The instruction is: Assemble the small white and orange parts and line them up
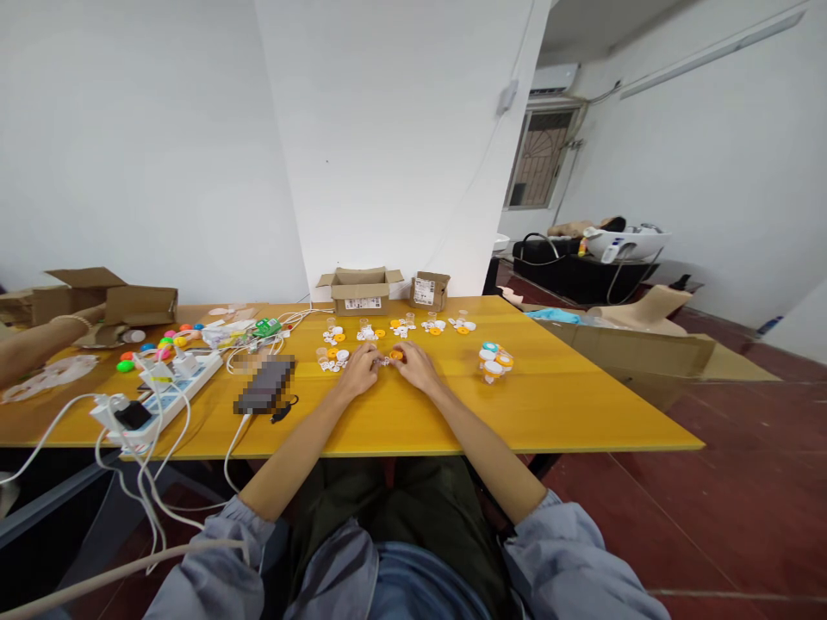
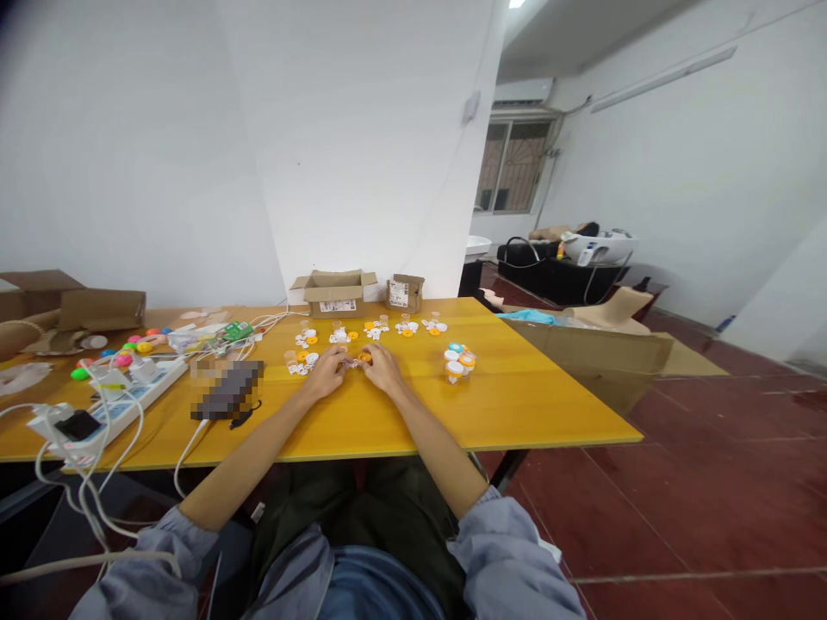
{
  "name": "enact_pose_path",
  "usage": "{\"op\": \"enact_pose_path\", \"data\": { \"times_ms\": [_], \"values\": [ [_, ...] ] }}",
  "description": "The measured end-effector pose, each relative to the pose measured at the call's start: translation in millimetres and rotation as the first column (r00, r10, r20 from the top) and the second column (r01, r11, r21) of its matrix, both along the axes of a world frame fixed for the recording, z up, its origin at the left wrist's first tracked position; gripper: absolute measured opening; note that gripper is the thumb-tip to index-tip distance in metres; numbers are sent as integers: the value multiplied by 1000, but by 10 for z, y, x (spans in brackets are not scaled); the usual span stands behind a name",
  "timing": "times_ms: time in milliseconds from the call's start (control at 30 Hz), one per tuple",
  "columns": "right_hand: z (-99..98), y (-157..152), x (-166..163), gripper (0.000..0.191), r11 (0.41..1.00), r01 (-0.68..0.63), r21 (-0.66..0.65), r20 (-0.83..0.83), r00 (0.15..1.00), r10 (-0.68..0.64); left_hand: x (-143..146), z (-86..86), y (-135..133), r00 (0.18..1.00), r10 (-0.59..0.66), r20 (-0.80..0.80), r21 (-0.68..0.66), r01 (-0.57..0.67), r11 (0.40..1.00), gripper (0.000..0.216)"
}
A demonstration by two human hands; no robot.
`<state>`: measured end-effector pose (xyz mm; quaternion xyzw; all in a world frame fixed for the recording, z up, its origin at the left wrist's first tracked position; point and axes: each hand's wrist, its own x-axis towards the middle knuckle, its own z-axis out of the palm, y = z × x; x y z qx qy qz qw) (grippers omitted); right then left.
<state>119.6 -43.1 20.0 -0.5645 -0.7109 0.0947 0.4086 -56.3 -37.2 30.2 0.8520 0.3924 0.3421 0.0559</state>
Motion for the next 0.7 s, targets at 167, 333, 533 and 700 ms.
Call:
{"op": "enact_pose_path", "data": {
  "times_ms": [167, 333, 533, 700],
  "values": [
    [6, -13, -2, 19, 1000, -4, 12, 14, 1000, 3, 2, 6, -2, 1000, 8, -25, 22, -8, 1000, 26],
    [15, -31, 12, 18, 999, -30, 35, 53, 998, 28, -1, 10, -10, 998, 43, -51, 24, -41, 999, 23],
    [48, -70, -1, 17, 1000, -11, -4, 80, 997, 12, 7, 22, -29, 996, 64, -65, 24, -63, 998, 20],
    [83, -99, -27, 19, 999, 16, -39, 101, 995, -12, 31, 52, -54, 995, 66, -75, 3, -66, 998, 15]
  ]
}}
